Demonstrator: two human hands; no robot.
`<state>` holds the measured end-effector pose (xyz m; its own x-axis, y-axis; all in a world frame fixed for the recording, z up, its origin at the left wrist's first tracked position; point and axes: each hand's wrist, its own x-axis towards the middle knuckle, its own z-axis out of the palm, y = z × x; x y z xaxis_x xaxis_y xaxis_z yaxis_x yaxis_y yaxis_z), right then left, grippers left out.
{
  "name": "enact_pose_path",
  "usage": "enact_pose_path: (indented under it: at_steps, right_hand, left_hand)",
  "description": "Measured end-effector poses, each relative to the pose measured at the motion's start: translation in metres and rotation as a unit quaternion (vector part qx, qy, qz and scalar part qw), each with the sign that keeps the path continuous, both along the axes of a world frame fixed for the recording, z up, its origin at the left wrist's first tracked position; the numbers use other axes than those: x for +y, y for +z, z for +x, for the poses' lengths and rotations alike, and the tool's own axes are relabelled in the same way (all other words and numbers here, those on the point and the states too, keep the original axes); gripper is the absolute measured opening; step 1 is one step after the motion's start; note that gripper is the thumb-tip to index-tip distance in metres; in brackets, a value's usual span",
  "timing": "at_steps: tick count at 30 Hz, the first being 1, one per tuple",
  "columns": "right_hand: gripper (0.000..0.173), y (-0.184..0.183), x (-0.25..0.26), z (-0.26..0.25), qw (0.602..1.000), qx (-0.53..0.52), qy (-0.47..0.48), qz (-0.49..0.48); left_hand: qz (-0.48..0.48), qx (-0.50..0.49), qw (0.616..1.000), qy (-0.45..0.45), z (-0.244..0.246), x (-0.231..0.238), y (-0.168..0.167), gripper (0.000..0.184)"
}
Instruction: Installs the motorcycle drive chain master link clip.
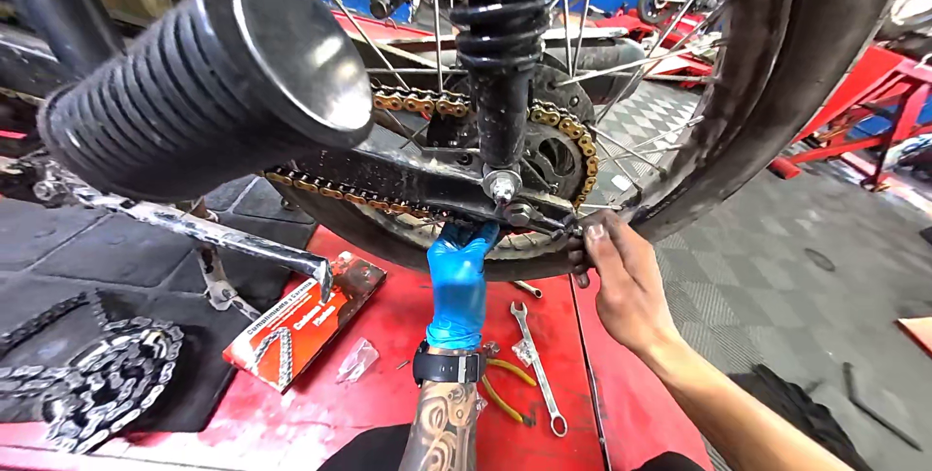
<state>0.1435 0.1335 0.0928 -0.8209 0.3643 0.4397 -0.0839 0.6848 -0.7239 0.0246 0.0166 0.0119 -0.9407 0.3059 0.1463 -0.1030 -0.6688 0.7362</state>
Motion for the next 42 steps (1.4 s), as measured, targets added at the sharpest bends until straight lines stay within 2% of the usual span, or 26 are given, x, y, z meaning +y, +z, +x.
enact_pose_path:
  at_steps: [3,9,10,12,14,15,17,18,19,20,22,23,24,26,27,28,29,30,31,32,33,35,36,38,40,42]
  right_hand:
    - [0.035,-0.008,0.009,-0.006,0.988,0.047,0.018,0.148]
    - [0.032,-0.011,0.014,-0.008,0.987,0.048,0.052,0.146]
    - [0.031,-0.012,0.010,-0.009,0.993,0.039,0.045,0.102]
    - [0.032,-0.012,0.002,-0.011,0.997,0.017,0.054,-0.052]
    - [0.036,-0.002,-0.007,-0.013,0.965,-0.011,0.077,-0.252]
    - [0.041,0.010,-0.012,-0.011,0.926,-0.049,0.080,-0.365]
    - [0.047,0.037,-0.015,-0.008,0.804,-0.145,0.080,-0.570]
    - [0.047,0.043,-0.013,-0.007,0.762,-0.168,0.084,-0.619]
    - [0.048,0.043,-0.012,-0.005,0.768,-0.174,0.086,-0.611]
    - [0.050,0.037,-0.010,-0.004,0.821,-0.163,0.083,-0.540]
    - [0.049,0.015,-0.002,-0.001,0.964,-0.074,0.049,-0.251]
    - [0.039,0.006,0.005,0.000,0.995,-0.026,0.037,-0.087]
    - [0.032,0.000,0.009,-0.001,0.999,0.012,0.032,0.033]
    - [0.031,-0.006,0.008,-0.006,0.990,0.049,0.023,0.133]
    - [0.032,-0.006,0.004,-0.007,0.994,0.046,0.016,0.102]
    - [0.032,-0.005,-0.004,-0.009,1.000,0.026,0.014,-0.001]
    - [0.037,0.002,-0.014,-0.011,0.984,-0.009,0.028,-0.175]
    - [0.043,0.013,-0.022,-0.013,0.929,-0.056,0.041,-0.362]
    - [0.047,0.023,-0.027,-0.013,0.867,-0.093,0.035,-0.488]
    - [0.048,0.027,-0.029,-0.012,0.853,-0.105,0.024,-0.511]
    - [0.048,0.024,-0.029,-0.009,0.895,-0.088,0.007,-0.438]
    - [0.039,0.004,-0.020,-0.006,0.987,0.003,-0.005,-0.160]
    - [0.035,-0.005,-0.014,-0.006,0.998,0.031,-0.002,-0.053]
    - [0.035,-0.017,-0.006,-0.009,0.996,0.058,-0.006,0.072]
    - [0.035,-0.023,-0.001,-0.011,0.993,0.069,-0.005,0.094]
    - [0.028,-0.025,0.000,-0.014,0.997,0.067,0.029,-0.027]
  left_hand:
    - [-0.028,0.010,1.000,0.002,0.004,-0.004,-0.003,0.032]
    - [-0.050,0.005,0.999,0.007,0.012,-0.007,0.014,0.030]
    - [-0.083,0.012,0.996,0.018,0.017,-0.009,0.022,0.028]
    - [-0.032,0.042,0.998,0.041,0.003,0.002,-0.004,0.032]
    - [0.003,0.042,0.998,0.042,-0.012,0.011,-0.027,0.034]
    - [0.006,0.032,0.999,0.036,-0.015,0.013,-0.029,0.035]
    - [0.007,0.042,0.999,0.027,-0.013,0.011,-0.027,0.035]
    - [-0.003,0.050,0.998,0.025,-0.007,0.007,-0.021,0.034]
    - [-0.028,0.053,0.998,0.022,0.000,0.003,-0.010,0.032]
    - [-0.067,0.045,0.997,0.014,0.009,-0.002,0.005,0.030]
    - [-0.041,0.015,0.999,-0.006,0.007,-0.002,0.008,0.032]
    - [-0.016,0.018,1.000,-0.004,0.003,0.001,0.000,0.032]
    - [-0.001,0.019,1.000,-0.002,0.001,0.002,-0.002,0.032]
    - [-0.024,-0.049,0.998,0.008,0.013,-0.003,0.026,0.031]
    - [-0.070,-0.089,0.994,0.011,0.025,-0.008,0.054,0.031]
    - [-0.098,-0.088,0.991,0.021,0.032,-0.010,0.067,0.030]
    - [-0.112,-0.069,0.991,0.027,0.036,-0.012,0.073,0.029]
    - [-0.121,-0.054,0.991,0.026,0.035,-0.013,0.071,0.030]
    - [-0.129,-0.040,0.991,0.026,0.033,-0.014,0.063,0.029]
    - [-0.123,-0.022,0.992,0.024,0.030,-0.014,0.051,0.029]
    - [-0.102,0.002,0.994,0.024,0.024,-0.013,0.031,0.029]
    - [-0.046,0.036,0.998,0.006,0.011,-0.013,0.002,0.032]
    - [-0.028,0.041,0.999,0.000,0.007,-0.012,-0.003,0.032]
    - [-0.029,0.028,0.999,-0.014,0.006,-0.013,0.000,0.032]
    - [-0.095,0.012,0.995,-0.031,0.010,-0.020,0.018,0.034]
    - [-0.133,0.012,0.991,-0.023,0.012,-0.021,0.028,0.034]
